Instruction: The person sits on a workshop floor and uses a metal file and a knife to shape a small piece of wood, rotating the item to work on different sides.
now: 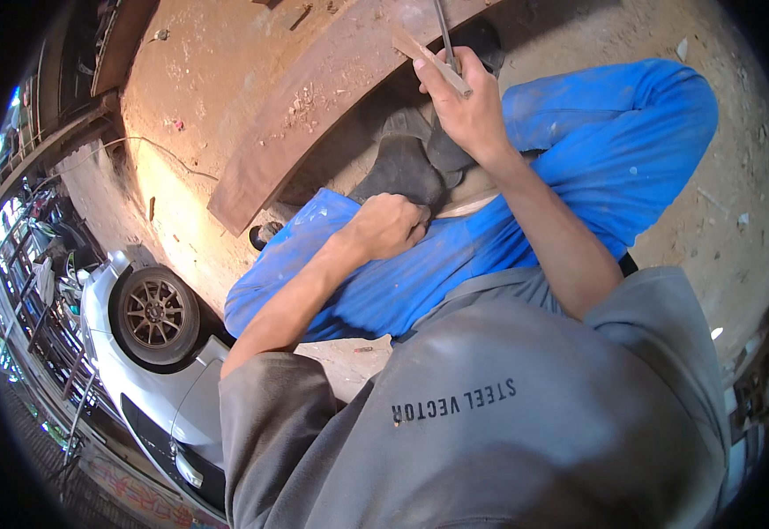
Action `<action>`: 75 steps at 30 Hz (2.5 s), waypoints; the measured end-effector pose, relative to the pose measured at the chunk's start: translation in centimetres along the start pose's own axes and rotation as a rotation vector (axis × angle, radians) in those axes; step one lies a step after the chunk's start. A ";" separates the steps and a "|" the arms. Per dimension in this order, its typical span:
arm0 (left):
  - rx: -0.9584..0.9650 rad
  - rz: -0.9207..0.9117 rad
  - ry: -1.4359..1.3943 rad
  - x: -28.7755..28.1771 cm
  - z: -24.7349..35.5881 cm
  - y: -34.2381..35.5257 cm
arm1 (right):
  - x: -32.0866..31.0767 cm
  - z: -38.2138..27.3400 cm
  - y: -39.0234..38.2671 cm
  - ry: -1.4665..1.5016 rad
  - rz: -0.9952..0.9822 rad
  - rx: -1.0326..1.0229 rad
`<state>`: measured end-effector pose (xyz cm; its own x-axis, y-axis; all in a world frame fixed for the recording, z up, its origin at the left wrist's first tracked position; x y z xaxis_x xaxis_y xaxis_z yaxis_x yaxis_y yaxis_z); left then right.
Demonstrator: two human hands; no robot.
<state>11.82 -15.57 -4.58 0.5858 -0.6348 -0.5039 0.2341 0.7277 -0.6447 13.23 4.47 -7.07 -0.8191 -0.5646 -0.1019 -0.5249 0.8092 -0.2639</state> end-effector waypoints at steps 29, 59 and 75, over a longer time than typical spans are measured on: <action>-0.083 0.087 0.113 2.7 -1.1 0.6 | -0.2 0.0 -0.5 0.015 -0.003 0.050; -0.054 0.080 -0.186 -0.2 -1.4 -5.7 | 0.9 0.6 -0.4 0.106 -0.050 0.145; -0.391 0.521 -0.143 -2.2 -11.9 -6.7 | 2.1 0.8 -0.6 0.103 -0.127 0.204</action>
<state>-0.33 -22.11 -6.02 0.6499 -0.1655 -0.7418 -0.3900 0.7651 -0.5124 12.02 2.65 -7.84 -0.7741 -0.6318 0.0401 -0.5764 0.6772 -0.4573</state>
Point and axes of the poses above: each hand's wrist, its own y-axis towards the middle knuckle, its own x-axis out of the palm, z = x × y, the point moved 7 cm from there along y, towards the middle knuckle
